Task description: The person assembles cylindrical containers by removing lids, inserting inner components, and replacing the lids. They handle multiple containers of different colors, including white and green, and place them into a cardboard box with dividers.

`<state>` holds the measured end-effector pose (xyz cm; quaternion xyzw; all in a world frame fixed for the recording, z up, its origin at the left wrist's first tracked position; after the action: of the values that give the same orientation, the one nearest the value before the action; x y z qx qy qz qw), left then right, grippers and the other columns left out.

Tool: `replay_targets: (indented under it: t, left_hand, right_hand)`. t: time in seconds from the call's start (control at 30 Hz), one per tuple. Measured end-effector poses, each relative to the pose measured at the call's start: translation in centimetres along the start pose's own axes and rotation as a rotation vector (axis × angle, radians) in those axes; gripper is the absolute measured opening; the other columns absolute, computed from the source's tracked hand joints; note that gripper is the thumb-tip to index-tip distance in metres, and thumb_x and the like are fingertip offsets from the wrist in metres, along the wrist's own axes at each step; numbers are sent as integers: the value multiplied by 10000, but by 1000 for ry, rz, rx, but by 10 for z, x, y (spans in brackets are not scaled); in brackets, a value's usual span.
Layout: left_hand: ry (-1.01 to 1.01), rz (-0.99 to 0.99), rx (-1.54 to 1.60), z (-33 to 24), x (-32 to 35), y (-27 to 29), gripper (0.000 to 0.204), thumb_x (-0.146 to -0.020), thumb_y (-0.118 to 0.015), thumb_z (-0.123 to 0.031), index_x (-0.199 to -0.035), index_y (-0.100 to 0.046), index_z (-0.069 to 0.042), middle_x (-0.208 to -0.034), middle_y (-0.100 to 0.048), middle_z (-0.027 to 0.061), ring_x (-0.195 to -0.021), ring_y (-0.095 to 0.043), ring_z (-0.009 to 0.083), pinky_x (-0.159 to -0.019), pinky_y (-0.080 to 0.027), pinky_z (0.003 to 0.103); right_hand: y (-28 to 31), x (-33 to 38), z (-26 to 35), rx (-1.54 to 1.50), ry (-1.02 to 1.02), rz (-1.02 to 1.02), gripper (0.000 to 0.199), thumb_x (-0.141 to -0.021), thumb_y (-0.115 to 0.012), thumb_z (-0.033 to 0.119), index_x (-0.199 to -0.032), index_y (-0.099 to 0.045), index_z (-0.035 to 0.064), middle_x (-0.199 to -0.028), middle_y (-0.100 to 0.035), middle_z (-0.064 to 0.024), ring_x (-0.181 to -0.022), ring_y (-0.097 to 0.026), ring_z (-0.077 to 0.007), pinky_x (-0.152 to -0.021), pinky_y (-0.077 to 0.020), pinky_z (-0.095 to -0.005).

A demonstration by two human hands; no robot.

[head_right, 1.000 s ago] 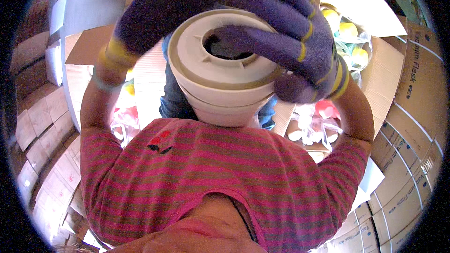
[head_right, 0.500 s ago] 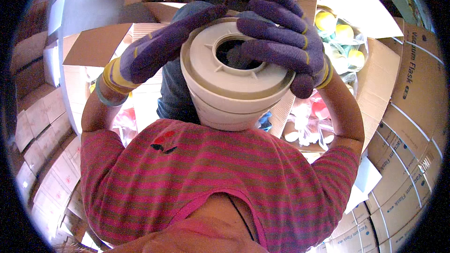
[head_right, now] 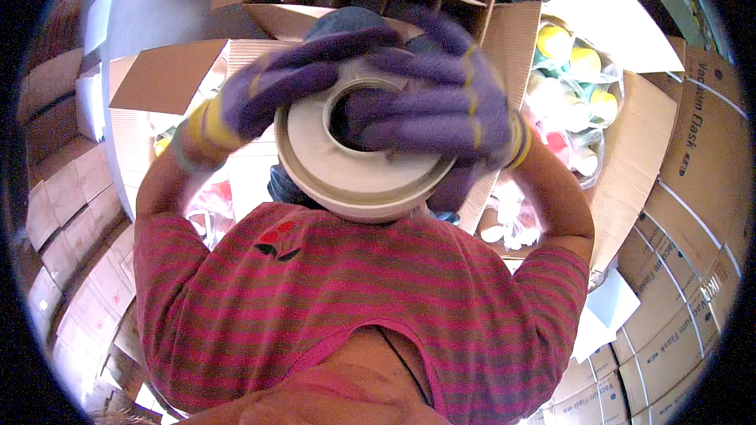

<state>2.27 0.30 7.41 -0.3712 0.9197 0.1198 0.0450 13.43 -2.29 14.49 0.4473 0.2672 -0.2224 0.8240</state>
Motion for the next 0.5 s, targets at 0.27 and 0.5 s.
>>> replay_targets:
  t: [0.27, 0.5]
  left_hand:
    - [159, -425, 889, 40, 18, 39, 427, -1025, -397, -203, -1405, -422, -9, -1407, -490, 143, -1289, -479, 248, -1111, -344, 353]
    - [141, -278, 427, 9, 28, -9, 500, -981, -417, -290, -1394, -435, -9, -1377, -499, 171, -1265, -479, 287, -1090, -339, 389]
  right_hand:
    - [26, 8, -22, 131, -150, 56, 441, -967, -438, 433, -1185, -591, 82, -1333, -525, -234, -1274, -460, -436, -1090, -309, -554]
    - [34, 96, -63, 663, -465, 180, 471, -905, -477, 282, -1299, -560, 37, -1347, -529, -203, -1281, -448, -419, -1111, -310, -498]
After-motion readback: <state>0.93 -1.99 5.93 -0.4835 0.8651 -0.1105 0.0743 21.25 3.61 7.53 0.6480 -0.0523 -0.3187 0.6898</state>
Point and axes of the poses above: each hand's wrist, its own x-axis away from the middle knuckle, its own y-axis out of the back of the hand, z = x × y, the point moved 10 cm from there along -x, towards the middle knuckle
